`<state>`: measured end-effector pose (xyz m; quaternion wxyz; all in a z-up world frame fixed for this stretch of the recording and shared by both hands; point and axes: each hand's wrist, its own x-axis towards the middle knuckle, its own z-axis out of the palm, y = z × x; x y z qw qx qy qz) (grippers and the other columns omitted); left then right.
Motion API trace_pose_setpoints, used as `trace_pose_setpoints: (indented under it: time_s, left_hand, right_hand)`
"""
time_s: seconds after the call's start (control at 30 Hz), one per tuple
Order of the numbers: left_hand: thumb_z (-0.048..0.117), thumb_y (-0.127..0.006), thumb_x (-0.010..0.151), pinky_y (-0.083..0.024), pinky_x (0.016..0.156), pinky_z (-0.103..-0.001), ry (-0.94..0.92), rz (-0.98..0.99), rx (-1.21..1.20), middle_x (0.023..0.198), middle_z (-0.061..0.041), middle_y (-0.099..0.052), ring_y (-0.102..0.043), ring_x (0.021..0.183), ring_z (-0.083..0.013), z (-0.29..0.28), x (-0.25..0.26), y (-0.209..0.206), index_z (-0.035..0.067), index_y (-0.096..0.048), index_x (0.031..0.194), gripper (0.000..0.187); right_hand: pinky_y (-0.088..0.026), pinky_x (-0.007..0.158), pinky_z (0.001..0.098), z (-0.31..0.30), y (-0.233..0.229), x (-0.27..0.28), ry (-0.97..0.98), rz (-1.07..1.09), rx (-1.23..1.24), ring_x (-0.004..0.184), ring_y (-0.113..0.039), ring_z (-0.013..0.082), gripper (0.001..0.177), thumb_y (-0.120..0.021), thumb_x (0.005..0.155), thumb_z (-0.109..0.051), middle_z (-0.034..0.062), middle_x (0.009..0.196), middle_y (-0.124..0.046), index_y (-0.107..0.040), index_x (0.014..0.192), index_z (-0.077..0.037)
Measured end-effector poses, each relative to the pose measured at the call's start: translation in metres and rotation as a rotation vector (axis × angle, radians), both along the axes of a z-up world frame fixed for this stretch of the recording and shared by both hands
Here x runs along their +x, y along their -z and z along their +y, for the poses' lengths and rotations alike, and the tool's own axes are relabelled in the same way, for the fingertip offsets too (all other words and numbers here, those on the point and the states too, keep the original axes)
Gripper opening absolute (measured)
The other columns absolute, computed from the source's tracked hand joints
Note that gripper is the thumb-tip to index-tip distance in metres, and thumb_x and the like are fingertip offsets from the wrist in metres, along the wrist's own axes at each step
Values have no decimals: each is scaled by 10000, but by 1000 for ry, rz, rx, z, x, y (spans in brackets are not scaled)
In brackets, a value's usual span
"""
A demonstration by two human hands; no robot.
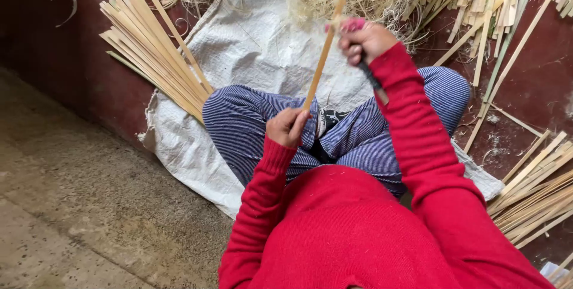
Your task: Shaving thin strips of bamboo using a hand knife while sitting on the floor
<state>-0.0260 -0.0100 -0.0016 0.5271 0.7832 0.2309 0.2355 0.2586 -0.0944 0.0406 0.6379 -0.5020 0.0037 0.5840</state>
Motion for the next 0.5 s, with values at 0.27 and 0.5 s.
trace_pose_setpoints:
  time_s: [0.27,0.5]
  left_hand:
    - [178,-636,1013,-438,576,-249,120,75,-98,573,29,-601,-547,579,-85,-10,-56,-19,112,-795,933,190]
    - [180,-630,1016,-436,541,-243,146,96,-120,640,23,-587,-540,536,-83,-16,-63,-26,117,-791,940,189]
  right_hand:
    - [-341,405,196,-9,21,69,175,118,-21,472,-425,53,119,-517,1041,5,50,725,-561,-557,1014,-104]
    - [-360,452,177,-21,32,90,237,143,-24,518,-414,26,182,-605,1044,-23,26,772,-547,-528,1023,-187]
